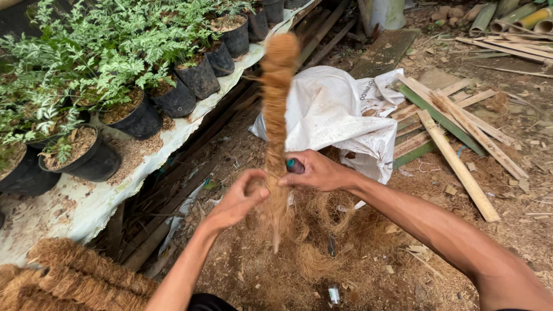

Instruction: The person sits on the ground and makes a coconut-fiber brush: they wrap handfuls of coir fiber around a bamboo stick, tie the fiber with string, and repeatedly rotate and pack the fiber along the stick to form a dense cylindrical brush head.

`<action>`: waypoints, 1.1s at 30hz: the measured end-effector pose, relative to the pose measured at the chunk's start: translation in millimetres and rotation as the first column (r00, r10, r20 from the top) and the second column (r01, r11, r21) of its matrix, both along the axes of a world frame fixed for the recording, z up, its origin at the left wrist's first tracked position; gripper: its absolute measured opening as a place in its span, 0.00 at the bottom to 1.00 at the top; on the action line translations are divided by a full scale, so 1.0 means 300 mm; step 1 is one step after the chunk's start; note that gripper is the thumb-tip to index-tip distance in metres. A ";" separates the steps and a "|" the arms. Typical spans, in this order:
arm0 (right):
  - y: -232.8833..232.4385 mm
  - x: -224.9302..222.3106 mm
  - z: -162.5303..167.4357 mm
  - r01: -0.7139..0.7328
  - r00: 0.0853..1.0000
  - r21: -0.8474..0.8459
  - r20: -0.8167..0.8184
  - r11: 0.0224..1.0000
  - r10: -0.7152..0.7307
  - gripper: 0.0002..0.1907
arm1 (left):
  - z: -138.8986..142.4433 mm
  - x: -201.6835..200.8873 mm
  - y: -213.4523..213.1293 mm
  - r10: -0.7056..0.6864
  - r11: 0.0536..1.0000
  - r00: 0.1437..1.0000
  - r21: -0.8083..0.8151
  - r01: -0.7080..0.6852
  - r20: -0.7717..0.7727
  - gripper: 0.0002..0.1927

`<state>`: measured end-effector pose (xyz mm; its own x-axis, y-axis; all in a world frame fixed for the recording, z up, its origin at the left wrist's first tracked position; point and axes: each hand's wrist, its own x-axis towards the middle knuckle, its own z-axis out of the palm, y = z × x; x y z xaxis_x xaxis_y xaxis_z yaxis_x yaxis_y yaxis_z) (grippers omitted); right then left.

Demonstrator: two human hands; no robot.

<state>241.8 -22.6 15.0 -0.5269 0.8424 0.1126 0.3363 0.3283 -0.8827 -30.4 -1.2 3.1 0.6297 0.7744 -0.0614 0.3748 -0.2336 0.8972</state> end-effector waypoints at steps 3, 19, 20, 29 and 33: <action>0.011 -0.025 0.004 0.191 0.981 0.013 -0.046 0.982 -0.190 0.23 | 0.064 -0.006 -0.002 0.266 0.952 0.959 0.128 -0.277 0.097 0.48; 0.006 -0.126 0.020 -0.078 0.799 0.016 -0.597 0.997 0.072 0.13 | -0.036 0.032 -0.023 0.171 0.966 0.743 -0.260 0.004 0.647 0.18; 0.004 -0.124 0.009 -0.101 0.816 0.005 -0.572 0.995 0.086 0.13 | -0.031 0.027 -0.025 0.186 0.951 0.709 -0.305 0.042 0.680 0.18; 0.056 -0.053 -0.015 -0.261 0.759 -0.133 -0.641 0.956 0.118 0.13 | -0.015 0.051 -0.058 0.135 0.975 0.883 -0.217 -0.039 0.449 0.29; 0.070 -0.008 0.029 -0.373 0.751 -0.237 -0.645 0.897 0.142 0.14 | -0.038 0.038 -0.068 0.102 0.947 0.907 -0.320 0.038 0.409 0.27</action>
<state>239.5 -1.5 23.7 -0.6484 0.7281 0.2222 -0.3511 -0.0270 -0.9360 -19.0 -21.6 -8.1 0.6266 0.7782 -0.0428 -0.0460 0.0918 0.9947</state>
